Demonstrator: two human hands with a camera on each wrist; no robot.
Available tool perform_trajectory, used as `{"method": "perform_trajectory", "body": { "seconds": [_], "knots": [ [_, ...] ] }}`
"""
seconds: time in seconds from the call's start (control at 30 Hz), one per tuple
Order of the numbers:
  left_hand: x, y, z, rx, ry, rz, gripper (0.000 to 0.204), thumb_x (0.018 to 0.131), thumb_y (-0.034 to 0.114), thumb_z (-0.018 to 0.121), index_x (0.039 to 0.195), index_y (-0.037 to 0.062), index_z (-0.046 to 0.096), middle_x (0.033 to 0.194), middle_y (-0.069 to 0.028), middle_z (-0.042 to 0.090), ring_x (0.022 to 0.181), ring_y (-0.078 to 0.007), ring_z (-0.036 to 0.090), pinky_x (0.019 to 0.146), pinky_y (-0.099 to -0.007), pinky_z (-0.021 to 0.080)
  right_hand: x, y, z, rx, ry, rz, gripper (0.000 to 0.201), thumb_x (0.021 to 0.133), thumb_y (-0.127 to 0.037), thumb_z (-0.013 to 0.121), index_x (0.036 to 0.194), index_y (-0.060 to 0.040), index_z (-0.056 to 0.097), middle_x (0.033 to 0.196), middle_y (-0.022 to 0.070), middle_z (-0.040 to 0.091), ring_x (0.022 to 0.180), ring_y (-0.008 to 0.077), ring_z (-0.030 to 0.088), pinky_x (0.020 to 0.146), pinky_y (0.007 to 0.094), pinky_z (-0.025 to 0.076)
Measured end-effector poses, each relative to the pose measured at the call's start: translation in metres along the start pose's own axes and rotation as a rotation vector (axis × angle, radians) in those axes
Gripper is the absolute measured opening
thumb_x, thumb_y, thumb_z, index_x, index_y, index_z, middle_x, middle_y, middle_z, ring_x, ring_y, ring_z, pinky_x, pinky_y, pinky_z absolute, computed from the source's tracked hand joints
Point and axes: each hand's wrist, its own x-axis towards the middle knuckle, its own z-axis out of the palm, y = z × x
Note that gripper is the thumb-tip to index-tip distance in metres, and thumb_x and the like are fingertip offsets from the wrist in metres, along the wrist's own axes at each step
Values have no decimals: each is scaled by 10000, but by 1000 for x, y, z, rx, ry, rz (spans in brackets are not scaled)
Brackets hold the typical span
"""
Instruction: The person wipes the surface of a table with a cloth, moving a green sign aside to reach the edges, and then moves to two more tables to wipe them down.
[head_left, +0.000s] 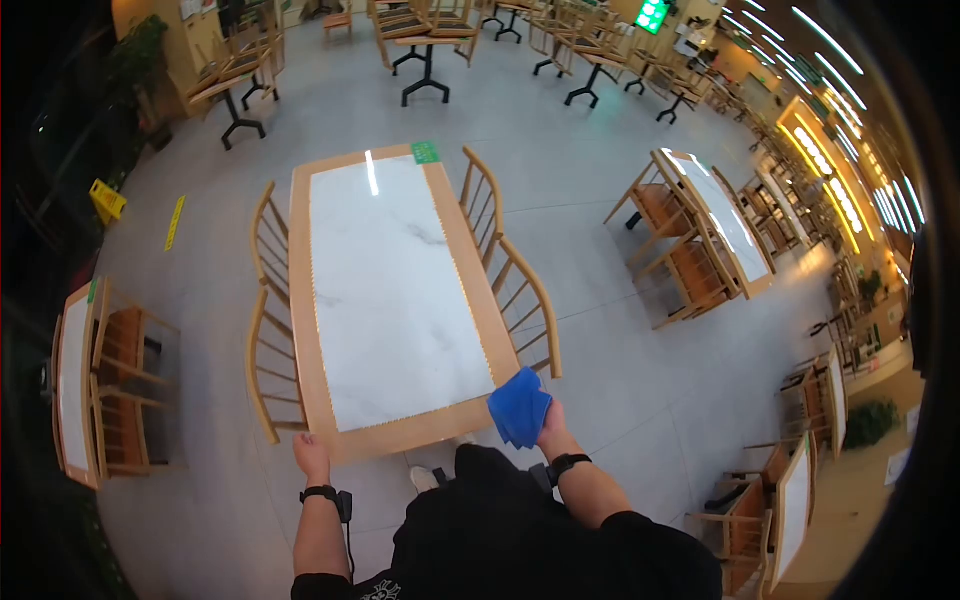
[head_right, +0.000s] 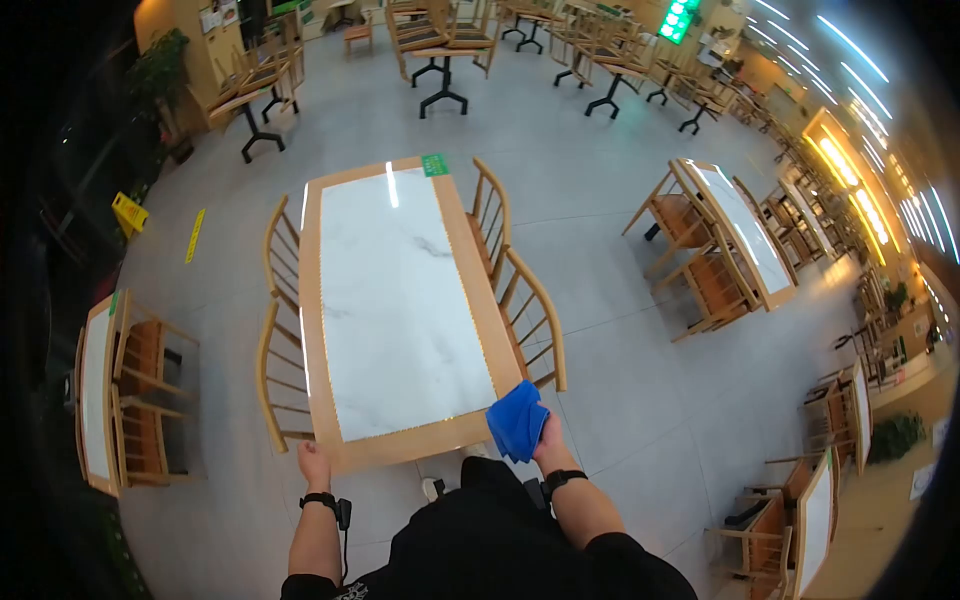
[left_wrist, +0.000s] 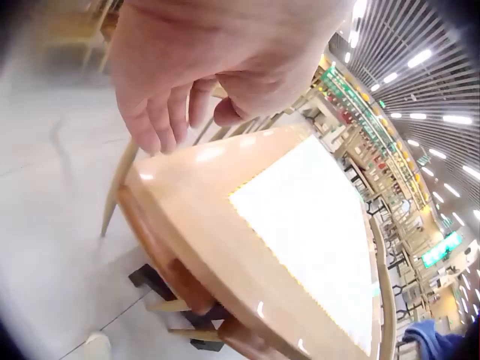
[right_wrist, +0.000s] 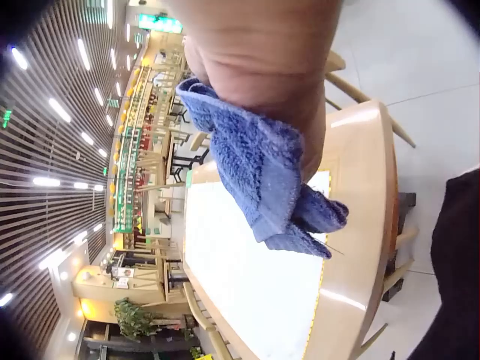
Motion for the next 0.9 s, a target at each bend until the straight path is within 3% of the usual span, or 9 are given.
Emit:
{"method": "perform_trajectory", "body": {
  "seconds": [0.2,0.27,0.4,0.43,0.57,0.67,0.73,0.77,0.9],
  "knots": [
    [49,32,47,70,136,-122,394,985,203,551,1227,-105,600,1167,-320,679,1082,-454,668,964,-514,523,-13,-6,2,90,95,-13,448,1057,-347,500,1311,-5,637,1305,217,694,1189,428,661,1122,589,478],
    [43,70,24,-398,-204,-244,338,1050,239,477,1093,-72,601,1034,-218,702,915,-339,681,822,-492,530,12,-10,-6,119,110,-1,475,1034,-367,529,1308,1,653,1306,221,700,1177,433,669,1120,591,483],
    [71,19,74,-983,-306,-671,679,1113,474,275,1425,-62,552,1393,-174,638,1225,-374,624,1077,-484,503,63,-28,18,135,19,-78,481,1045,-388,555,1330,-13,649,1287,195,714,1160,389,686,1095,542,512],
    [67,43,55,-515,-266,-618,710,1117,490,262,1379,-87,582,1348,-189,664,1190,-384,646,1052,-483,517,78,-35,23,120,4,-104,484,1048,-395,560,1339,-17,646,1286,187,715,1161,371,689,1087,521,522],
    [61,55,55,256,-146,-383,661,1112,427,274,1234,-129,611,1294,-302,685,1175,-465,664,987,-533,544,108,-62,73,-97,72,-205,469,1066,-394,568,1355,-32,636,1288,157,719,1165,306,698,1054,440,546],
    [64,75,48,550,-287,-335,633,1101,411,418,1395,-145,491,1161,-354,716,1030,-476,740,912,-565,602,119,-57,104,-465,112,-500,481,1080,-334,586,1444,-19,584,1234,104,719,1104,210,684,1008,360,538],
    [75,15,73,429,-203,-266,563,1104,366,411,1319,-143,514,1102,-364,718,968,-482,749,833,-558,623,136,-40,99,-759,63,-614,508,1082,-315,595,1507,-42,542,1220,76,698,1113,150,635,1015,307,503],
    [80,-13,82,368,-160,-231,530,1105,344,408,1281,-142,525,1073,-369,719,938,-485,753,794,-555,633,116,-37,113,-1210,121,-586,487,1069,-294,593,1506,-83,553,1282,111,699,1169,225,655,1047,319,492],
    [81,-15,86,522,-200,-193,511,1100,321,417,1273,-150,515,1077,-365,717,948,-500,745,791,-549,631,111,26,79,-1954,-148,-918,568,1005,-281,619,1550,-158,517,1529,140,555,1422,354,492,1214,461,351]
  ]
}}
